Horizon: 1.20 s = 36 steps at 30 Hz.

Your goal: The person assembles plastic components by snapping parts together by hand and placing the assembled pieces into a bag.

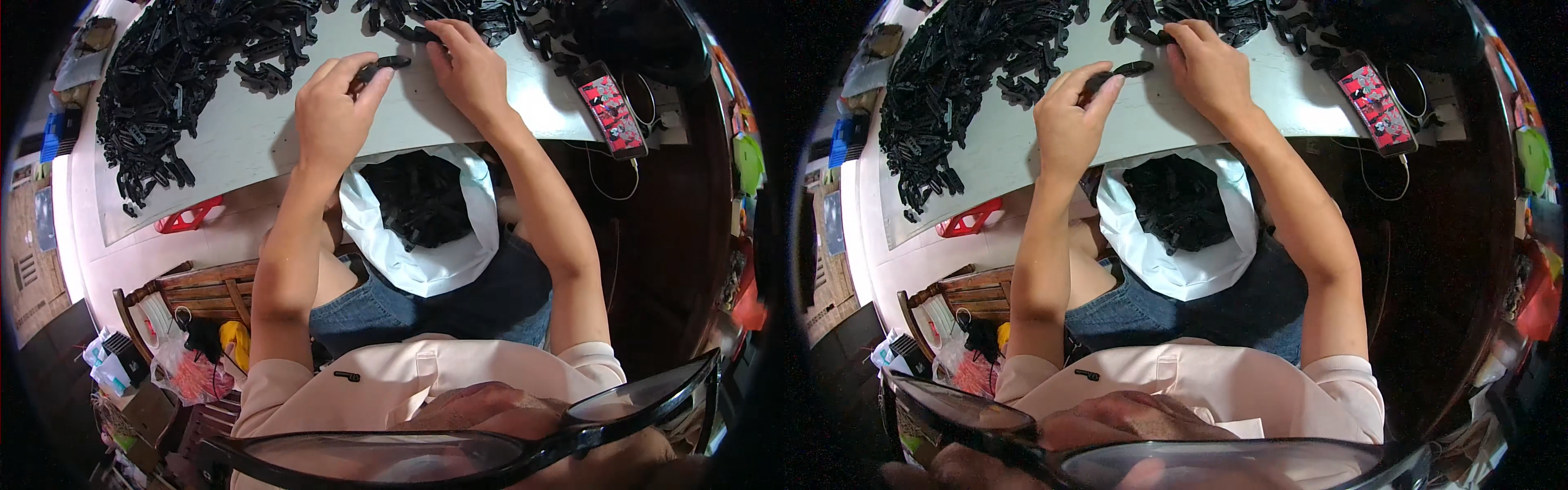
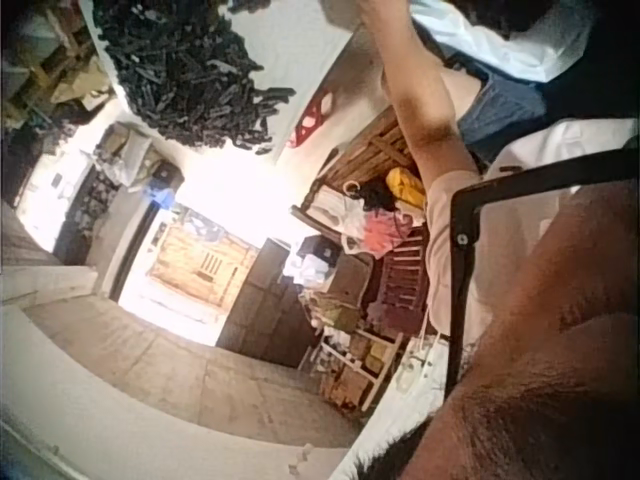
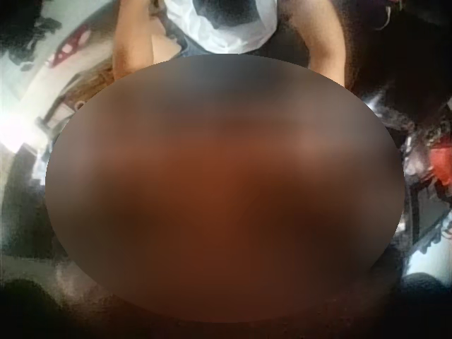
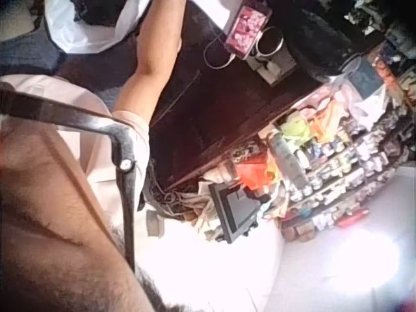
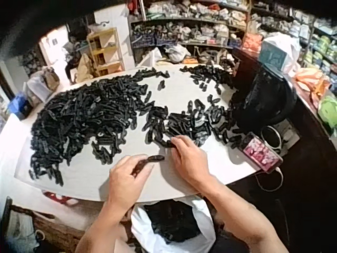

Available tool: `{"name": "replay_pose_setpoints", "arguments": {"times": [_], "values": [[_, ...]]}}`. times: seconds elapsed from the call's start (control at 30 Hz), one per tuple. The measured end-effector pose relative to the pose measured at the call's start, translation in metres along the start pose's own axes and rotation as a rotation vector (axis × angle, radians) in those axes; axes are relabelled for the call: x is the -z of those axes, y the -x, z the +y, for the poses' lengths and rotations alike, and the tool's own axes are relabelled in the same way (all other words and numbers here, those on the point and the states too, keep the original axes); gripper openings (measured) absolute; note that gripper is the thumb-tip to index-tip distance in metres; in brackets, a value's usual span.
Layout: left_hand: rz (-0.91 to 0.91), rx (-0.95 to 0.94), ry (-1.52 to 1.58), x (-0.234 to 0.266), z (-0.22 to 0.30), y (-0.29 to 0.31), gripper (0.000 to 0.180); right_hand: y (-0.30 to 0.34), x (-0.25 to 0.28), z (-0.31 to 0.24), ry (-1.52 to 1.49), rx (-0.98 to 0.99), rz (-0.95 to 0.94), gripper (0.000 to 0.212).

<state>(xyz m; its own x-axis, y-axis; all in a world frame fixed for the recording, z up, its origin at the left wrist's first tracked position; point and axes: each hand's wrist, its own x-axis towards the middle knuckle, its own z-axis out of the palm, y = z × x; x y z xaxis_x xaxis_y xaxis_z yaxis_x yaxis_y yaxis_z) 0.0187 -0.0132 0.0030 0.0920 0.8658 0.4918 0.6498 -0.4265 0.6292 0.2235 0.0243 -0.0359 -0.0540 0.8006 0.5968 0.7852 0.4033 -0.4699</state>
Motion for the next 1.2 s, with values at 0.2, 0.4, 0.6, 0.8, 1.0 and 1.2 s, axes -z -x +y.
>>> {"name": "replay_pose_setpoints", "arguments": {"times": [0.2,0.4,0.6,0.8,1.0,1.2], "values": [[-0.199,0.098,0.118,0.002,-0.010,0.004,0.024,0.002,0.000,0.004,0.112,-0.051,-0.090,0.031],[-0.436,0.070,-0.143,0.006,-0.005,0.004,0.027,-0.003,0.009,0.000,0.129,-0.113,-0.211,0.031],[-0.403,0.104,-0.160,-0.002,-0.010,0.006,0.029,0.000,0.012,0.009,-0.048,-0.113,-0.179,0.029],[-0.267,0.106,-0.009,-0.006,-0.018,0.003,0.033,0.000,0.012,0.002,-0.142,-0.164,-0.118,0.025],[-0.149,0.263,0.341,-0.015,-0.010,0.002,0.034,0.005,0.031,-0.018,-0.556,-0.457,-0.239,0.025],[-0.290,0.244,0.359,-0.016,0.004,0.005,0.033,0.010,0.041,-0.038,-1.043,-0.734,-0.531,0.026]]}}
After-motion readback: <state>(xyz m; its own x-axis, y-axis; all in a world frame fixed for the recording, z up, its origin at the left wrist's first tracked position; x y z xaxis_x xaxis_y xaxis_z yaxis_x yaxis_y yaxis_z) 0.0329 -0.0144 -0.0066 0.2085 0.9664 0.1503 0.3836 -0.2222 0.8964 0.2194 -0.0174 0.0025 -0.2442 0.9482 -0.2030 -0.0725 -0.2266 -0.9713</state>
